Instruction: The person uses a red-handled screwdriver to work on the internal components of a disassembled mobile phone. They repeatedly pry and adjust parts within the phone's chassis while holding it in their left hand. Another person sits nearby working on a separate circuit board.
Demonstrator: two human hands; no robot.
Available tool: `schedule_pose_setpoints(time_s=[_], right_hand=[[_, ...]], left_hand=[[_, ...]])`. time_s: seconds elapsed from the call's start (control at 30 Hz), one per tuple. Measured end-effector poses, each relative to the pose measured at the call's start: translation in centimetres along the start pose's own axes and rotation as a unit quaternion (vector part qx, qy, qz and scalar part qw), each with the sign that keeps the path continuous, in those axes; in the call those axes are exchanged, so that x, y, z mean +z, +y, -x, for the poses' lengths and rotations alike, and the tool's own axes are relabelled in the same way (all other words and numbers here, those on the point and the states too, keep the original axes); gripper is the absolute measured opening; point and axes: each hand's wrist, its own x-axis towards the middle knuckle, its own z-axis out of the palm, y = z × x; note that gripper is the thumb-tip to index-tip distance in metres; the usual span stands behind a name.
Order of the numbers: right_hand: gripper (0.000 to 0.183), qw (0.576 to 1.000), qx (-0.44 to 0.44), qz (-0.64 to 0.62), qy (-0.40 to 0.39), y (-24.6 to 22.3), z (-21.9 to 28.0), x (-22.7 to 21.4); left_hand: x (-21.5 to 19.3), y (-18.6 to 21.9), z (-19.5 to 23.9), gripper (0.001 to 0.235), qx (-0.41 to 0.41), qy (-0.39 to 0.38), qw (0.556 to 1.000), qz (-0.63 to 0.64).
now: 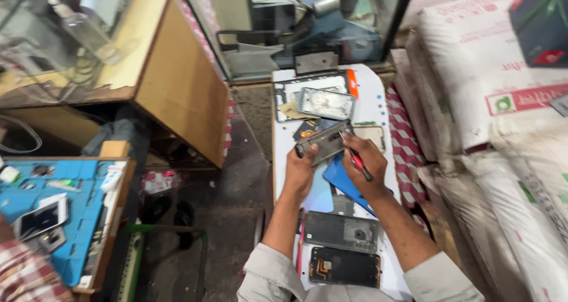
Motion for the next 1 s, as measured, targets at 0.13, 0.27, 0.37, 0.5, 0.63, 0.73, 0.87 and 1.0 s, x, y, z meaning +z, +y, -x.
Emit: schedule_pose_setpoints(time_s=[0.13, 0.27, 0.37, 0.5, 0.63, 0.73, 0.87, 1.0], right_hand=[[0.024, 0.999, -0.038, -0.006, -0.016, -0.1, 0.2, 0.2], [0.027, 1.0, 0.009, 0.013, 0.003, -0.8, 0.4, 0.2], [0.023, 0.999, -0.004, -0.011, -0.035, -0.9, 0.5, 0.3], [0.021, 1.0, 0.013, -0.012, 0.002, -1.0, 0.7, 0.6], [0.021, 0.999, -0.023, -0.011, -0.041, -1.0, 0.8, 0.5], [0.021, 0.999, 0.037, 0.005, 0.015, -0.9, 0.9, 0.7], [0.02, 0.999, 0.014, -0.036, -0.036, -0.7, 0.9, 0.6], [0.021, 0.999, 0.039, -0.022, -0.012, -0.8, 1.0, 0.7]], left_hand=[[-0.4, -0.7, -0.4, 0.042, 0.006, 0.01, 0.999, -0.031], [-0.8, -1.0, -0.5, 0.037, 0.012, -0.029, 1.0, -0.004], [-0.9, -1.2, -0.7, 0.031, -0.005, -0.034, 0.999, 0.039], [-1.0, -0.8, -0.5, 0.029, -0.012, -0.038, 0.999, 0.035], [-0.3, -0.1, 0.1, 0.031, -0.007, -0.047, 0.998, 0.05], [0.2, 0.6, 0.6, 0.035, -0.006, -0.074, 0.997, 0.028], [0.7, 1.4, 1.0, 0.036, -0.019, -0.051, 0.998, 0.001], [0.7, 1.4, 1.1, 0.036, -0.014, -0.068, 0.998, 0.005]])
